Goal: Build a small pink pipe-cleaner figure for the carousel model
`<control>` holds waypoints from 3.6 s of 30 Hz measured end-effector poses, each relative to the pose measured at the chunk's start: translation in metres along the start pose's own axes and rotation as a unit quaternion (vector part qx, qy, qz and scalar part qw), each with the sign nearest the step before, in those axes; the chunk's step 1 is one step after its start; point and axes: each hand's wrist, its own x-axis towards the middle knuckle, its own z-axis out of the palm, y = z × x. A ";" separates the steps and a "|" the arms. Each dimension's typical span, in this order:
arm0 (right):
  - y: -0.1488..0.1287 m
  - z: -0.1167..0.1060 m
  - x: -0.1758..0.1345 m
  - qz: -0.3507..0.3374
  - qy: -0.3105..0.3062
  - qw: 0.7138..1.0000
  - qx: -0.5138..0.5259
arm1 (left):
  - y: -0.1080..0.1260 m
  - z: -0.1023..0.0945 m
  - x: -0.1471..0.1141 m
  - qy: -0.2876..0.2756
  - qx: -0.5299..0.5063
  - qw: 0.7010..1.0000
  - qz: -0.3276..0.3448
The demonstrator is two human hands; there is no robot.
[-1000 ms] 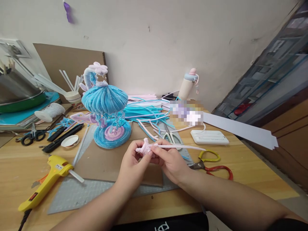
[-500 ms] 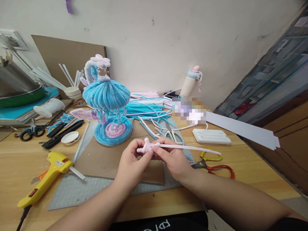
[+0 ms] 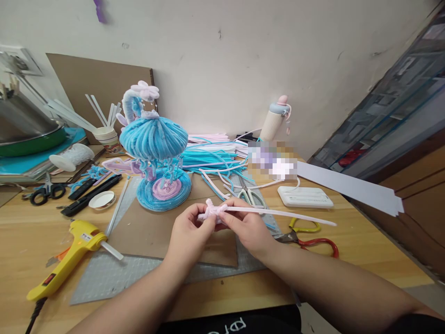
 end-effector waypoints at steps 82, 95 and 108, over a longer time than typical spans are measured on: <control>0.003 -0.010 0.006 -0.090 0.009 0.985 -0.149 | -0.006 -0.013 0.014 -0.177 -0.320 0.907 -0.206; 0.005 -0.010 0.003 -0.130 0.022 0.974 -0.183 | -0.012 -0.007 0.010 -0.053 -0.089 0.990 0.095; 0.004 -0.003 0.001 -0.077 -0.006 0.995 -0.066 | -0.011 0.000 0.006 -0.107 -0.221 0.969 0.020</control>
